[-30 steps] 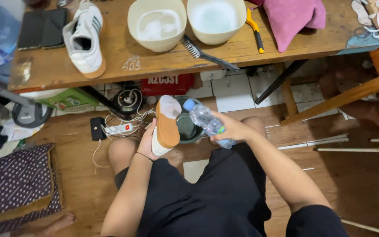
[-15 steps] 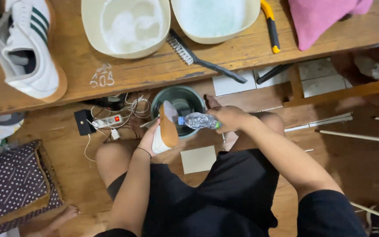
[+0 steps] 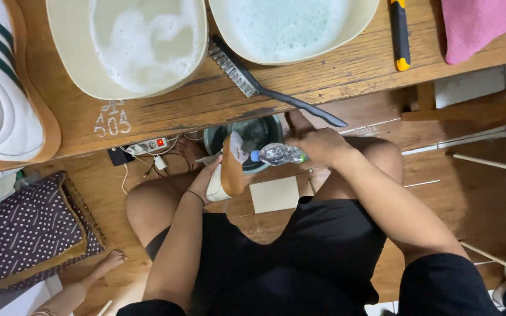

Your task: The person cleans the sole of a white sneaker using a brush and soapy water. They scrub the shoe thoroughly, rinse it with water from a bottle, and wipe it with a pink cloth.

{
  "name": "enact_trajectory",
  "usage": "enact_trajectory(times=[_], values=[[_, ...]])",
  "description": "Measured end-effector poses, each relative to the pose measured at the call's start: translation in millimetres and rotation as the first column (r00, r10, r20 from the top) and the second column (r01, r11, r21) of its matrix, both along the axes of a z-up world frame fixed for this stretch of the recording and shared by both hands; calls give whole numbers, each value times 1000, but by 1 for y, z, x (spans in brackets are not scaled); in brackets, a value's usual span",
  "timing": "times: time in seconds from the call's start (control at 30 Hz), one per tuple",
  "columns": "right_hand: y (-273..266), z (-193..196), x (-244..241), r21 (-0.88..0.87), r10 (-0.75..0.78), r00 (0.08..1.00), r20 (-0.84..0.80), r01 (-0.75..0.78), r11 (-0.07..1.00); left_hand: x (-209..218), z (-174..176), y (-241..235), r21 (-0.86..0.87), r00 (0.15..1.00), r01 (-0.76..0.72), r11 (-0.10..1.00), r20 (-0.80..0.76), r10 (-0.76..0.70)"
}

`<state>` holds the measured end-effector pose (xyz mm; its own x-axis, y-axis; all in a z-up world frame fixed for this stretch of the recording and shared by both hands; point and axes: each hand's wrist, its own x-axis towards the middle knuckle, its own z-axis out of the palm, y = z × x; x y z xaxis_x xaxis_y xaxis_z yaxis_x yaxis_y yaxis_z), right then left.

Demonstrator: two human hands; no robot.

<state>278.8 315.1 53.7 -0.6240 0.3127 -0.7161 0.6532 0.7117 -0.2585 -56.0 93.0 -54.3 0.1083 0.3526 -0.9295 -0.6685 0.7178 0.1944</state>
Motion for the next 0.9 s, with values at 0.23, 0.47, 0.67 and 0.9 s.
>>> enact_trajectory(times=[0.23, 0.47, 0.67, 0.9], values=[[-2, -11, 10, -34, -20, 1000, -8, 20, 999, 6, -8, -2, 17, 1000, -13, 1000, 7, 13], [-9, 21, 2, -43, -45, 998, 33, 47, 998, 8, -34, -12, 20, 1000, -26, 999, 2, 26], [-11, -1, 0, 42, 15, 999, 39, -16, 999, 2, -51, -21, 3, 999, -48, 999, -10, 48], [-11, 17, -4, -22, -35, 997, 75, 37, 999, -2, -63, -28, 19, 995, -95, 995, 10, 95]])
